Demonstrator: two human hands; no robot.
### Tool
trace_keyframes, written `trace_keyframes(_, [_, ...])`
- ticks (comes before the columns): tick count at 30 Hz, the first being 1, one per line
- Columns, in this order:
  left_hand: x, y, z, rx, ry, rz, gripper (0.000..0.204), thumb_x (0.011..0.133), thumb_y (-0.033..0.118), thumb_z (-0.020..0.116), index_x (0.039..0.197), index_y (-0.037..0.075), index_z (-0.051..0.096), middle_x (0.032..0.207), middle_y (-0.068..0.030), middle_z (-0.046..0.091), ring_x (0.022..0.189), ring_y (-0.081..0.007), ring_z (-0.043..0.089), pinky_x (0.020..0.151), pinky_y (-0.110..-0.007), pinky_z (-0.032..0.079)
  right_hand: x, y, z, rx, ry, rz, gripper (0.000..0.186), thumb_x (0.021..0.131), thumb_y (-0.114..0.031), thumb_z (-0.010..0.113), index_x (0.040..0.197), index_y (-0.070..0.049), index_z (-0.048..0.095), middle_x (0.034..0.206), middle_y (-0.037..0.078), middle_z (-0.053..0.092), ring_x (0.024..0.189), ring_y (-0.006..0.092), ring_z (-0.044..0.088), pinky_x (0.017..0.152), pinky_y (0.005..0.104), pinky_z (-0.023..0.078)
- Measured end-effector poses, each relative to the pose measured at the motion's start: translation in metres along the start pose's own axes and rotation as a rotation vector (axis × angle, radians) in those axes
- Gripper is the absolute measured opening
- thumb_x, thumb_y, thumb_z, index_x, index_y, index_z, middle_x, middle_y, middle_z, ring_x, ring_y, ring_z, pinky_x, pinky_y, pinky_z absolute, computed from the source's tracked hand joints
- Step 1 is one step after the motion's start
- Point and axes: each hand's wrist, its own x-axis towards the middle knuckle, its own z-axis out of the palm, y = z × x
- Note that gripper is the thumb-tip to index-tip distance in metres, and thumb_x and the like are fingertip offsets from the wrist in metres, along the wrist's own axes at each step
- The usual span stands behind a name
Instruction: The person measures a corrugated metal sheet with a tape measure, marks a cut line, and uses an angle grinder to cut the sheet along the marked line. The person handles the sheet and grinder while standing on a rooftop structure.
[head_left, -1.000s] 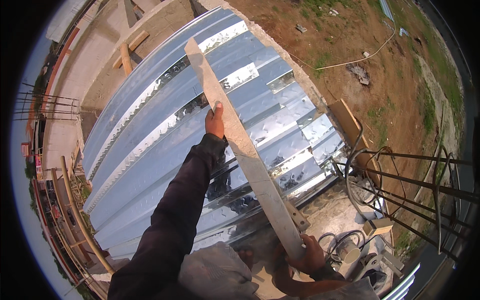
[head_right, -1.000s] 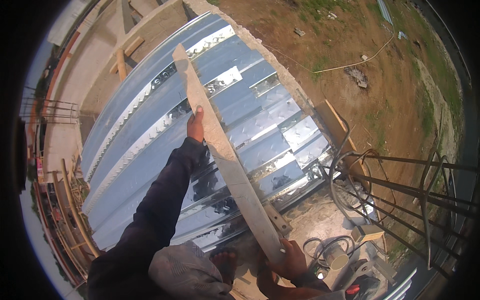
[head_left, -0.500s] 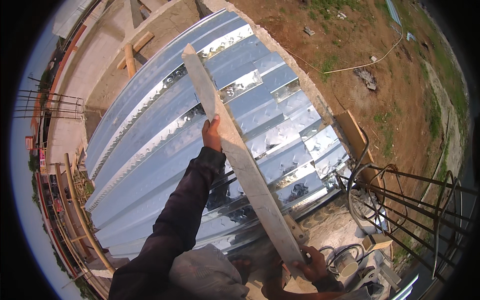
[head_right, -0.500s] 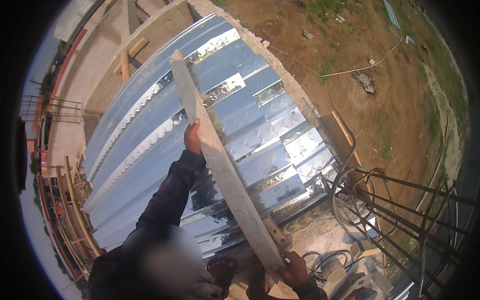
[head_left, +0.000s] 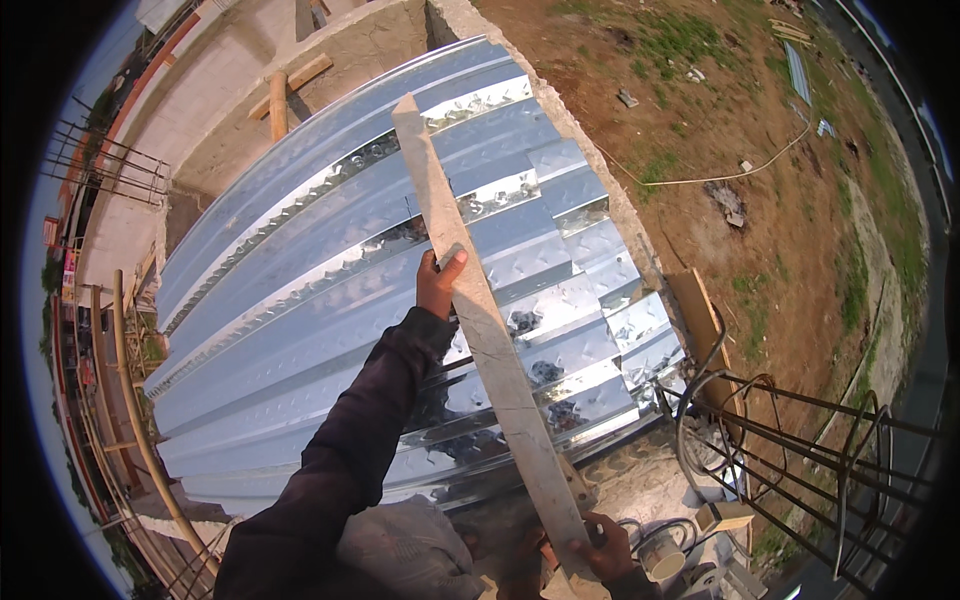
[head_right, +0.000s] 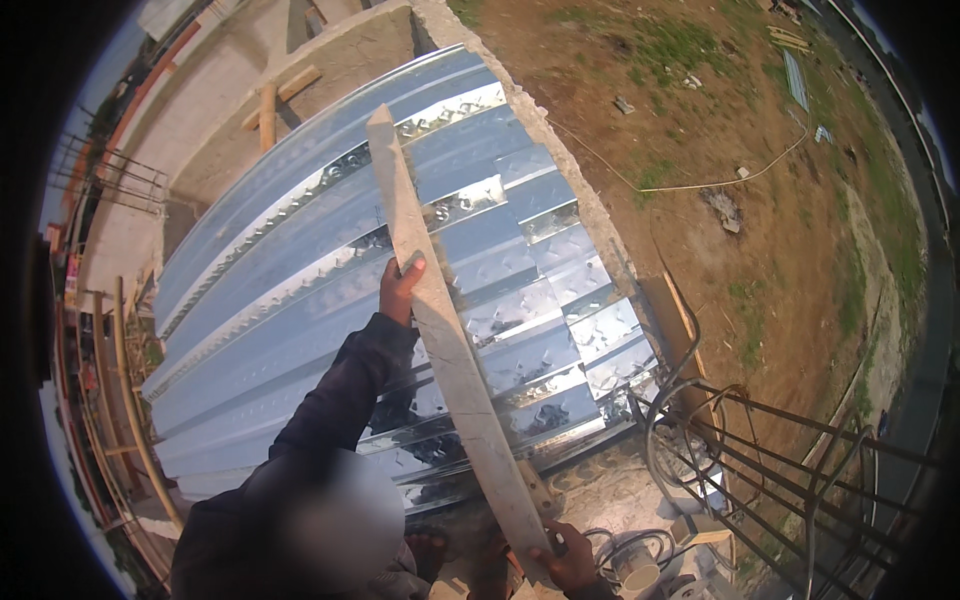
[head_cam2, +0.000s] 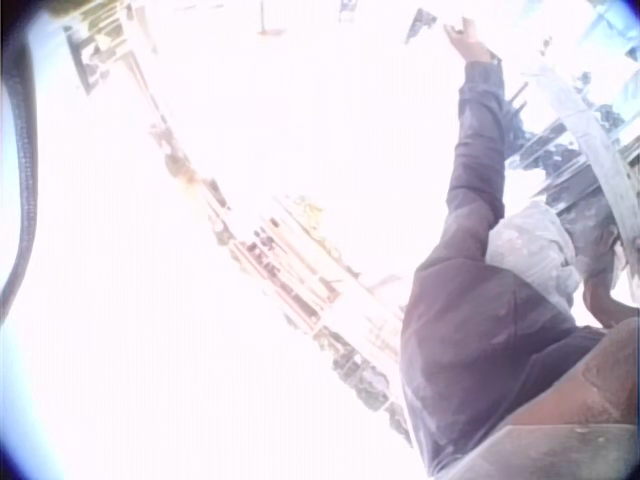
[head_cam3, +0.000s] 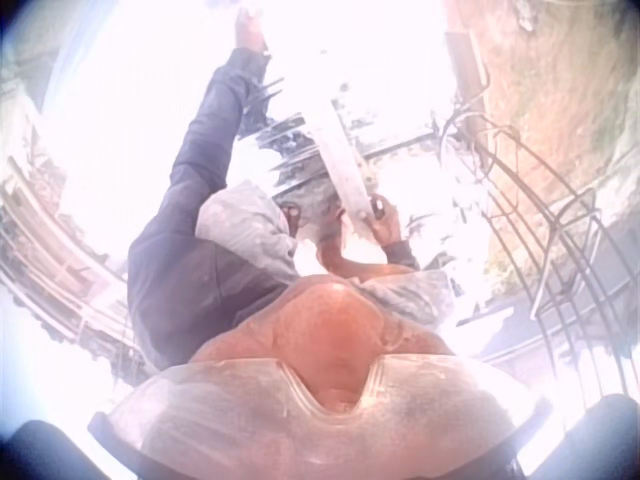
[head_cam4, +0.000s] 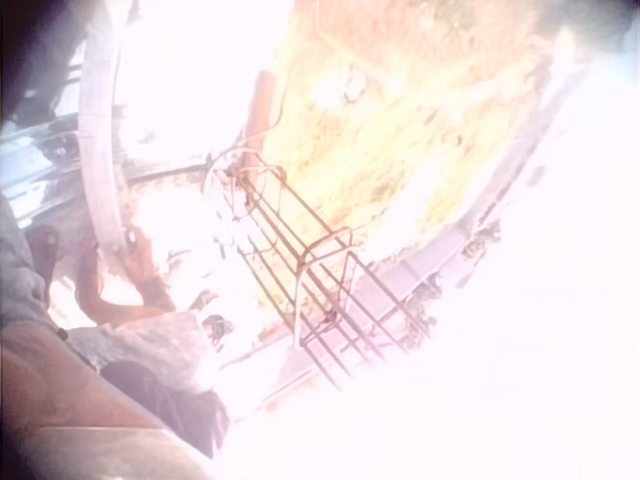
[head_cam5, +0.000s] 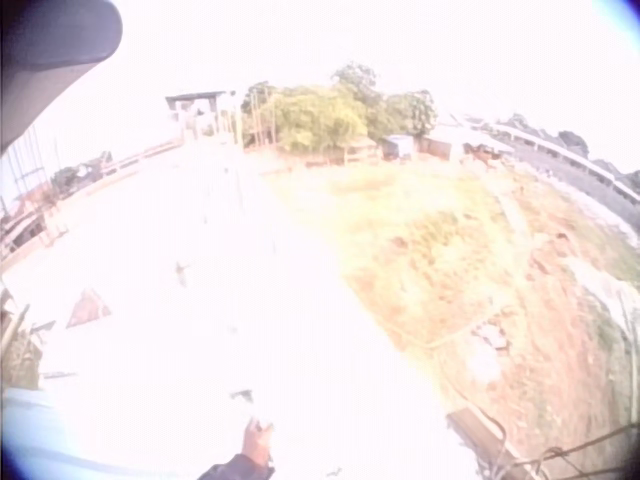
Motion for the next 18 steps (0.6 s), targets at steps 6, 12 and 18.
trace_keyframes(6, [-0.002, 0.016, 0.001, 0.024, -0.030, 0.001, 0.058, 0.081, 0.035, 0.081, 0.116, -0.004, 0.053, 0.101, -0.0122, 0.064, 0.087, -0.0183, 0.063, 0.079, -0.031, 0.051, -0.001, -0.009, 0.001, -0.008, 0.001, 0.089, 0.056, 0.073, -0.018, 0.085, 0.123, -0.003, 0.063, 0.104, 0.014, 0.066, 0.097, 0.0247, 0.066, 0.084, 0.0377, 0.055])
trace_keyframes(12, [0.000, 0.014, 0.005, 0.051, -0.047, -0.015, 0.048, 0.085, 0.030, 0.077, 0.111, -0.005, 0.057, 0.100, -0.0126, 0.064, 0.083, -0.0203, 0.064, 0.075, -0.032, 0.052, 0.011, -0.018, -0.009, 0.075, 0.021, 0.069, 0.054, 0.075, -0.012, 0.080, 0.125, -0.003, 0.062, 0.109, 0.016, 0.064, 0.101, 0.0262, 0.064, 0.088, 0.0373, 0.051])
trace_keyframes(18, [0.001, 0.021, 0.014, 0.071, -0.081, 0.012, 0.050, 0.089, 0.024, 0.071, 0.123, -0.008, 0.055, 0.105, -0.0161, 0.064, 0.087, -0.0262, 0.067, 0.077, -0.037, 0.056, 0.014, -0.026, -0.018, 0.006, -0.012, 0.039, 0.058, 0.073, -0.013, 0.079, 0.127, -0.002, 0.061, 0.110, 0.019, 0.065, 0.102, 0.0299, 0.066, 0.091, 0.0385, 0.052])
